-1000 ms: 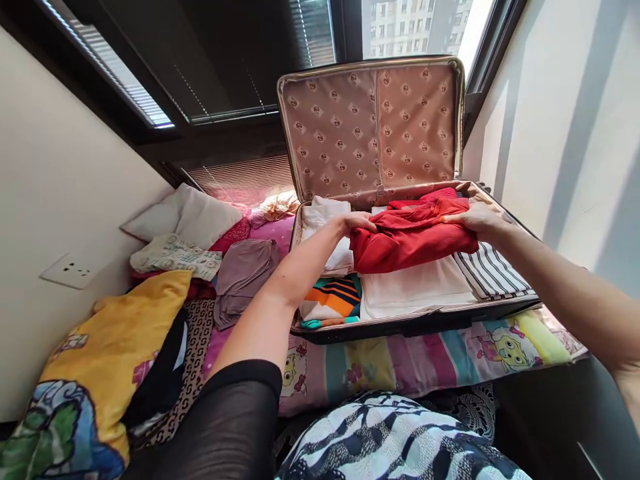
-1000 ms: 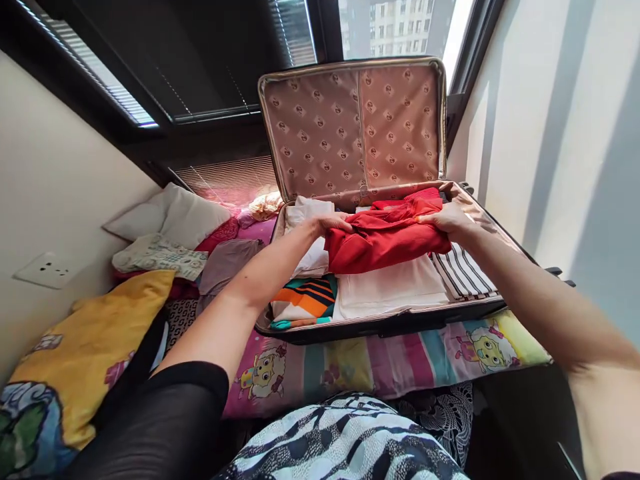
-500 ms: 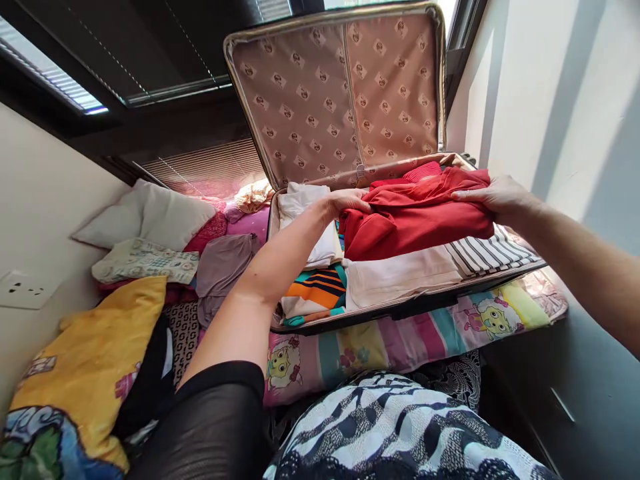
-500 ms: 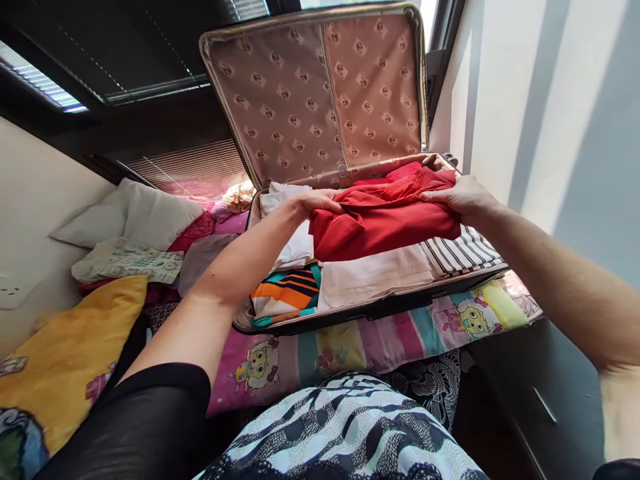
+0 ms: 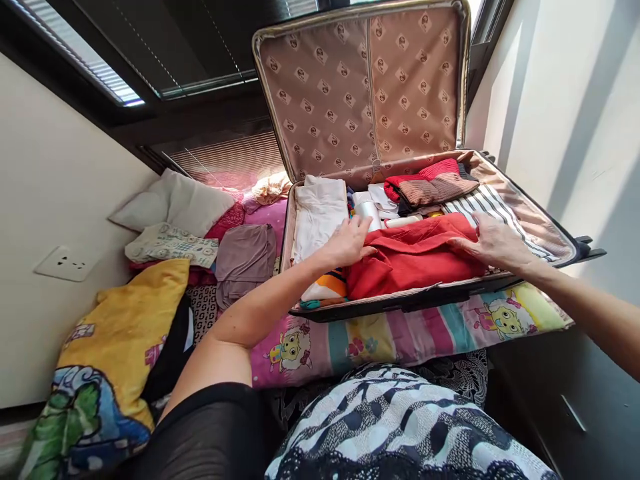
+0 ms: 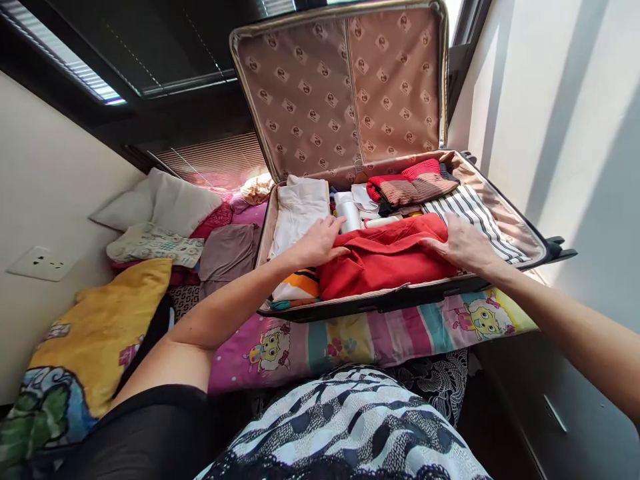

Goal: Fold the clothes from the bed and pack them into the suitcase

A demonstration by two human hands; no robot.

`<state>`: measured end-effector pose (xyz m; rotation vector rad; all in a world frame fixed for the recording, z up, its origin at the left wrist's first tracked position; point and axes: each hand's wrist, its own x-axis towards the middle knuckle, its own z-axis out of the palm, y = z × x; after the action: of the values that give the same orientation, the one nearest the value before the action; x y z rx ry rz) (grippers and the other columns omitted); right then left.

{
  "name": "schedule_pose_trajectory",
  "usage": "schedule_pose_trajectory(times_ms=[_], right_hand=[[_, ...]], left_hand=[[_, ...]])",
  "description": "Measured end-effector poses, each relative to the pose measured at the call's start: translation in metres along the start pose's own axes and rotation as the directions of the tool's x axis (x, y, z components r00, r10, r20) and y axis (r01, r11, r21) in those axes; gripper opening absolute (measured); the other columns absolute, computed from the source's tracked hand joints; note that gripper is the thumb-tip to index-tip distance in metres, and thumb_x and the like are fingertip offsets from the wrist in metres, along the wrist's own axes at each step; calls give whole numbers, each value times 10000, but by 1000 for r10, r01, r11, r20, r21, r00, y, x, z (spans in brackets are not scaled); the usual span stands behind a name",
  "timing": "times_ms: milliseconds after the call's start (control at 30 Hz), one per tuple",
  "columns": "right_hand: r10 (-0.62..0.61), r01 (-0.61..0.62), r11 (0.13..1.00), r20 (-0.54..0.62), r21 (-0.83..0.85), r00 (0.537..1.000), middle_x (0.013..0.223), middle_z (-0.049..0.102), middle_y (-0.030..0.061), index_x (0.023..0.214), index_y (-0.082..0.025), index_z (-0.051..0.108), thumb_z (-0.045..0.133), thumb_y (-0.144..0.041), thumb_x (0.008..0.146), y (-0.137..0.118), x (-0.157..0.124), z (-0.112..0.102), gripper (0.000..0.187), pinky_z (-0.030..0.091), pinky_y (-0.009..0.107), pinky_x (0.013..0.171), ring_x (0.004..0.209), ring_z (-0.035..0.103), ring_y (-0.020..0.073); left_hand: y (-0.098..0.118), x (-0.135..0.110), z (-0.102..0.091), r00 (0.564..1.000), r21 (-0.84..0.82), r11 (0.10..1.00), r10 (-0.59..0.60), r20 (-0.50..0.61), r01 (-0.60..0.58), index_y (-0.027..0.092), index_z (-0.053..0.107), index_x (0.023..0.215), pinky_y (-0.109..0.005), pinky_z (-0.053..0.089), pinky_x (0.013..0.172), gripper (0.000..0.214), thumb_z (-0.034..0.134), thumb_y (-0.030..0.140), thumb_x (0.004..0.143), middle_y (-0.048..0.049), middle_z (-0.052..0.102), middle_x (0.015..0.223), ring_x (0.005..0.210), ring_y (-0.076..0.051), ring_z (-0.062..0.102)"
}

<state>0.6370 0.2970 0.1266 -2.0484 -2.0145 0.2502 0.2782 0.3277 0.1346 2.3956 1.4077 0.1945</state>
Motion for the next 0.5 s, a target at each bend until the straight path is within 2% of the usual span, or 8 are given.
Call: schedule_pose_trajectory(times_ms=[67,100,167,233,300,400,500], right_hand=[[-167,154,975,-76,-159,983,1488,609,265,1469,-219,646,733,-689,873,-6,-1,-13,763,375,667,1237,1430,518,507],[-271,257,947,-50,-191,961,1603,528,226,1512,-270,623,736,-673,879,-9,-1,-15,759,279,671,1294,1524,415,501],[-448,462,872,116,-164,887,1754,370,105,1523,-379,633,749,-615,882,-13,3,-7,692,163,655,1341,1634,248,464],[-520,564,823,314,-67,795,1794,306,32,1472,-444,689,758,-553,877,-13,9,14,610,143,655,1341,1670,178,441],[-523,579,815,433,2,734,1789,317,25,1433,-469,725,754,-528,872,-8,15,40,565,144,654,1335,1678,168,429],[-528,616,787,482,-32,700,1802,272,62,1457,-443,724,699,-584,885,7,18,71,590,128,645,1334,1686,132,421],[-569,694,708,476,-132,671,1809,225,114,1567,-380,647,559,-649,931,31,18,87,696,205,698,1292,1680,128,440]], left_hand=[[6,-13,-2,992,109,987,121,-33,-116,233,421,1688,-654,221,1318,904,800,450,897,-211,308,1780,1657,-465,229],[8,-18,0,984,134,975,178,14,-178,287,391,1711,-699,157,1319,940,806,486,891,-175,218,1822,1684,-480,112],[9,-23,13,951,136,950,257,172,-281,384,368,1722,-768,95,1297,965,808,542,878,-107,109,1858,1689,-506,-32],[5,-23,33,906,113,938,280,317,-329,433,383,1711,-830,67,1261,932,789,567,883,-70,63,1866,1676,-534,-90],[-1,-21,55,879,95,937,276,389,-336,428,397,1705,-884,41,1218,868,740,569,920,-71,51,1864,1666,-556,-101],[-7,-20,79,882,98,937,276,383,-335,396,401,1706,-911,41,1191,795,660,573,974,-90,59,1859,1664,-566,-79],[0,-24,84,888,106,934,283,363,-341,383,420,1698,-893,99,1204,775,656,534,976,-82,114,1857,1670,-554,-44]])
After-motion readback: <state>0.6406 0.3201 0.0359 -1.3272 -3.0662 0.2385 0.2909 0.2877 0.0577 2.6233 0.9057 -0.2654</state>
